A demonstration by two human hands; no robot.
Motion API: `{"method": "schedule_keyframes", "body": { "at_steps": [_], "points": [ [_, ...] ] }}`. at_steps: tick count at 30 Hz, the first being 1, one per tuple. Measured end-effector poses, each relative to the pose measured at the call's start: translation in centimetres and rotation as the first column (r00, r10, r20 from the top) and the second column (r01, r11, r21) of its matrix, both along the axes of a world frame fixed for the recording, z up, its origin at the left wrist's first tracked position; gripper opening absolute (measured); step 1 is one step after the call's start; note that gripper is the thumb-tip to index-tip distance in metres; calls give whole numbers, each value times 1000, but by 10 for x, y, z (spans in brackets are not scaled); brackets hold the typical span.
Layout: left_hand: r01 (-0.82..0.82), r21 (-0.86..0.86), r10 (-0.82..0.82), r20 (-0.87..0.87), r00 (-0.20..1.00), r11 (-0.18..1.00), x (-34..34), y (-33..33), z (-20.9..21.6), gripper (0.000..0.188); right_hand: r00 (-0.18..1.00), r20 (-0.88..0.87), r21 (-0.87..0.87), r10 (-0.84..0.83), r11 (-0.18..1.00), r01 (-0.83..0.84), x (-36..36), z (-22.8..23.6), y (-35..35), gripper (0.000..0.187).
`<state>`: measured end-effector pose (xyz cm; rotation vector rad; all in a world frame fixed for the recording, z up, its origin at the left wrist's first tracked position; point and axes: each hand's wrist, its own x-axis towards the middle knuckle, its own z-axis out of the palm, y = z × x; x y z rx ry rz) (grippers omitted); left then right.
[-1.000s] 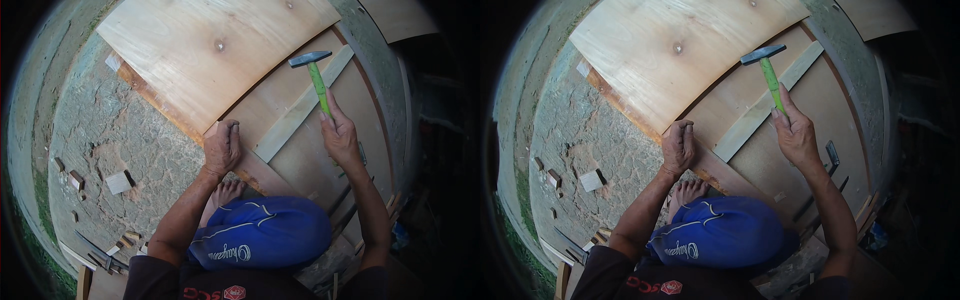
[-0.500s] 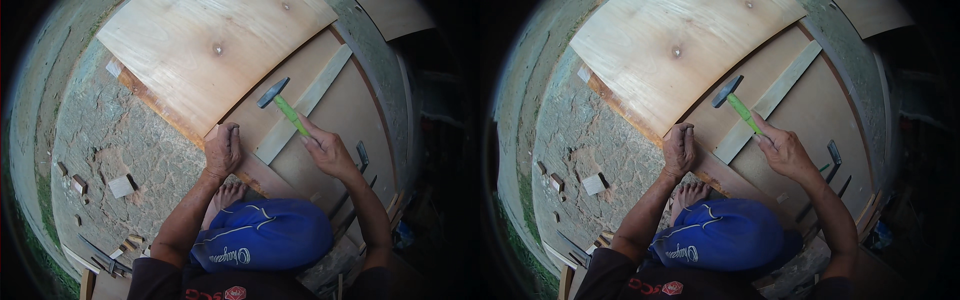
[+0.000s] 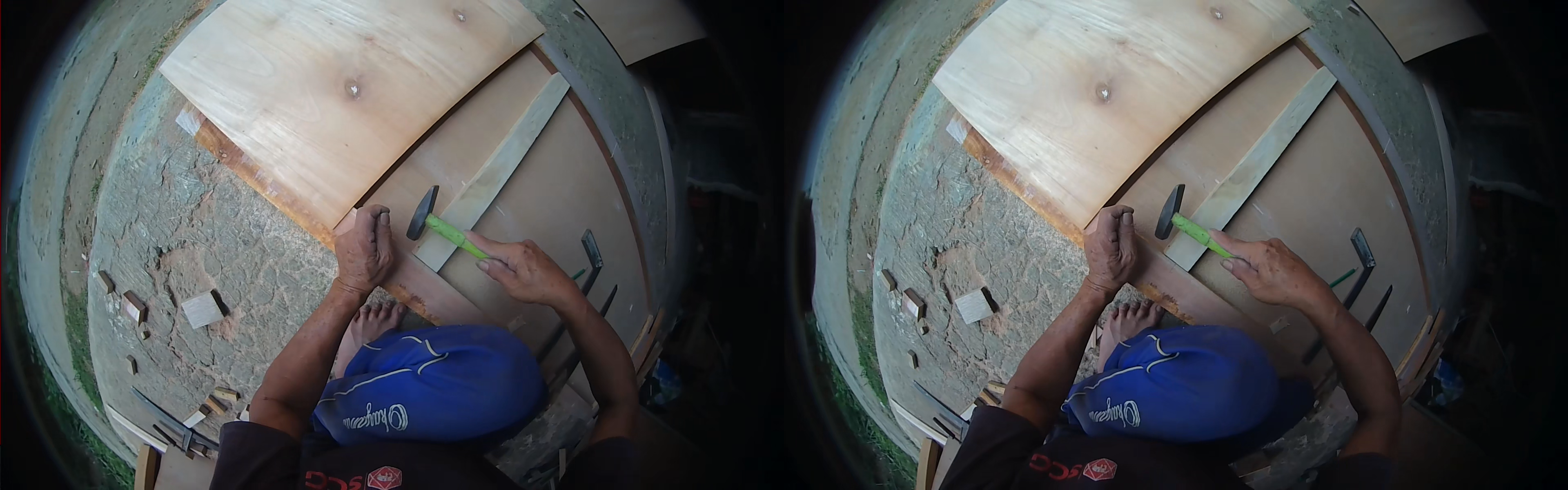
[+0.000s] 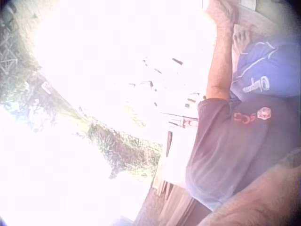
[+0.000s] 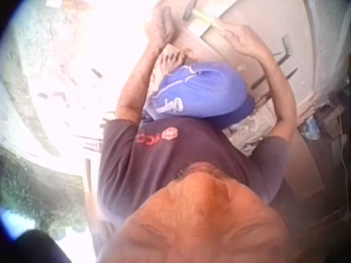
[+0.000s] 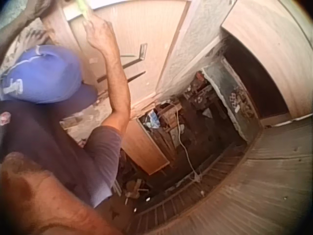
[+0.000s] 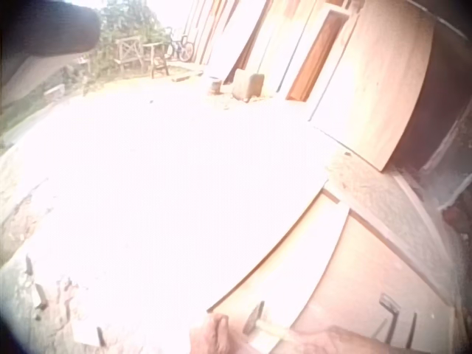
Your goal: The person measures and marks a wooden plank using a square and pencil, then saws it to size. They position the cut plank against a larger board and hammer nails to secure it, forming a frame structure.
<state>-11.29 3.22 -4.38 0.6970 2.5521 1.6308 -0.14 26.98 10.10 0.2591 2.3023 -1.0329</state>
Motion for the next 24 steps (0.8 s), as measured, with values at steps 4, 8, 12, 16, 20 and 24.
{"method": "schedule_keyframes", "body": {
  "at_steps": [4,8,12,16,20,24],
  "points": [
    [-4,-10,4,32,999,1000,2,1,-1,6,913,-129,146,-386,904,403,-15,17,-16,53],
    [-1,-34,1,-18,1000,999,0,1,4,7,979,-205,98,9,995,11,20,-21,-6,53],
    [-15,-24,14,-48,999,1000,-3,-3,3,7,996,61,93,-68,994,63,5,0,-24,58],
    [-20,-63,15,-87,996,998,-3,2,1,6,931,349,93,-109,992,81,0,20,-25,58],
    [26,-90,-37,-129,991,996,4,13,10,6,908,-214,73,-359,922,381,86,20,-27,60],
    [65,-159,-87,-134,987,985,5,10,1,11,894,-122,355,-430,823,444,190,64,-32,56]
  ]
}}
